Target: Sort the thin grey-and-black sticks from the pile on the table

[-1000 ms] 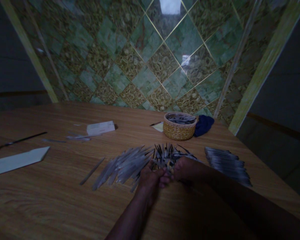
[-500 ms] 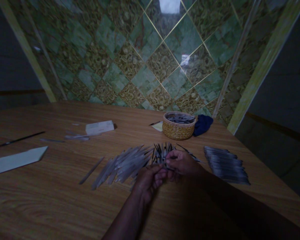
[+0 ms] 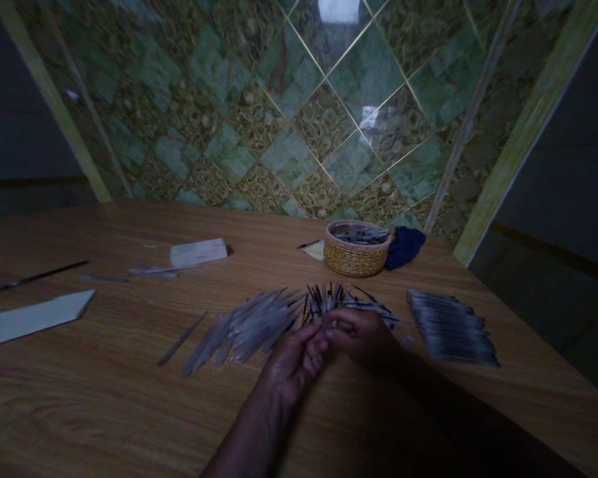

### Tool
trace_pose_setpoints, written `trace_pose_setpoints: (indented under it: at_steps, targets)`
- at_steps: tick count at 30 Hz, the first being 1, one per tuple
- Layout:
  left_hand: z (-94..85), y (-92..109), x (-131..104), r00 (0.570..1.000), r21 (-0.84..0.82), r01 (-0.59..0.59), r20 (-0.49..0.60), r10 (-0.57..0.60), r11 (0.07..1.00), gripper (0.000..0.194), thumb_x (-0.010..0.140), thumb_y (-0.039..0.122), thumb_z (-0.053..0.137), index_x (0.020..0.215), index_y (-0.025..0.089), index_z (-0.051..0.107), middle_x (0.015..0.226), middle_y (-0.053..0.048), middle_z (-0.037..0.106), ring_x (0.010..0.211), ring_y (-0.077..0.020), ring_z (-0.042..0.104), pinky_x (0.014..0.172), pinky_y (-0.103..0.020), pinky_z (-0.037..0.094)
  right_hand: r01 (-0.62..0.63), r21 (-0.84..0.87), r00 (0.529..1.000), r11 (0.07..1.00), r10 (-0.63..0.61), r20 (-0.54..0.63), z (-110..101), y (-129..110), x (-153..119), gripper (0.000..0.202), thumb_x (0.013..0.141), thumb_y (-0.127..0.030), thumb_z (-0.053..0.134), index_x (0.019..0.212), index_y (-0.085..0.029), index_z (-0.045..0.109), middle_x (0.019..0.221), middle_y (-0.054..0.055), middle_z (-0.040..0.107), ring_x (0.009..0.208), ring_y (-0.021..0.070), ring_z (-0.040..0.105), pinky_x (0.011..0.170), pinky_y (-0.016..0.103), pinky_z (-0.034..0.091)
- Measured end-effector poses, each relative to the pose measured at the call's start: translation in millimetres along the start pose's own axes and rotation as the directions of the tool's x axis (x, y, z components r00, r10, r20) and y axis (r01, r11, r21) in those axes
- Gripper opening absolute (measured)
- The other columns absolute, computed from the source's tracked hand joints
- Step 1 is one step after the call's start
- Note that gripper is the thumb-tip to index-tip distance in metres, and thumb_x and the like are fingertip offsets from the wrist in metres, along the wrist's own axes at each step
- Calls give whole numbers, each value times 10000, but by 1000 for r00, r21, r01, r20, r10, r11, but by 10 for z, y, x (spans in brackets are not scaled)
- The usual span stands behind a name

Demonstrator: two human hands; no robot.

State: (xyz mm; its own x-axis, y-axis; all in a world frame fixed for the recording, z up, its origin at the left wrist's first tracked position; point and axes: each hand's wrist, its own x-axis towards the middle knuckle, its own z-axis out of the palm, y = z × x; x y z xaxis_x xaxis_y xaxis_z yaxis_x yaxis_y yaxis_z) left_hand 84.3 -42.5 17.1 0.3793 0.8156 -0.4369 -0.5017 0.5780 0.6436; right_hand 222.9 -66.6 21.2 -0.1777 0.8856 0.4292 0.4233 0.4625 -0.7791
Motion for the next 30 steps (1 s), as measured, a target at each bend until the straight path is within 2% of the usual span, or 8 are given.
trace_pose_setpoints:
  at_steps: [3,5,9,14,20,24,27,30]
  targets:
    - [-31,8,11,1000,283,13,-27,-6,959,261,840,320,550,722,97,614,469,-22,626,301,-67,497,272,-126,306,11,-54,999,998,-13,-47,-107,5,63,132,748,-225,538,815,-164,633,527,-54,495,471,73,418,458,182,318]
    - [-64,15,37,988,509,-121,-21,153,852,286,776,386,602,725,105,623,423,-3,593,282,-77,453,276,-147,272,-29,-57,996,998,24,-83,-195,11,100,124,756,-253,541,794,-164,619,522,-56,484,469,73,410,448,182,309]
    - [-104,21,36,839,633,-493,165,519,596,251,619,257,717,830,127,675,547,30,610,460,-79,500,443,-169,382,-123,22,992,992,124,-36,-294,4,144,99,746,-260,550,744,-166,582,525,-60,483,462,67,408,427,173,290]
    - [-77,-35,-51,803,657,-593,448,392,465,246,666,229,679,900,157,708,548,44,546,517,-88,443,482,-188,337,-210,131,976,969,199,91,-234,-53,126,88,702,-247,566,712,-159,574,499,-57,512,439,69,445,422,173,319]
    - [-91,-42,14,819,598,-574,415,397,560,122,705,247,655,753,145,702,606,15,598,554,-93,477,528,-196,369,-277,206,959,939,257,116,-270,57,92,164,732,-327,562,767,-168,584,506,-56,524,431,77,469,433,184,361]
    - [-153,30,90,829,573,-555,324,455,603,148,669,271,685,736,140,681,520,41,537,458,-72,437,458,-189,344,-299,-252,947,920,320,43,-390,332,17,157,755,-223,486,657,-162,593,522,-22,541,498,101,506,466,196,344]
    - [-184,62,122,836,574,-536,260,483,619,193,642,279,700,777,142,684,530,38,554,446,-74,453,447,-194,359,-192,-652,927,733,354,125,-464,481,-83,181,747,-168,469,671,-168,632,697,32,657,671,144,596,554,219,365]
    - [-184,71,123,840,577,-522,220,496,628,216,621,277,712,783,138,684,527,43,547,442,-71,459,444,-193,369,-47,-839,869,543,436,233,-494,521,-178,239,788,-161,430,791,-196,667,824,72,700,785,199,640,612,255,401]
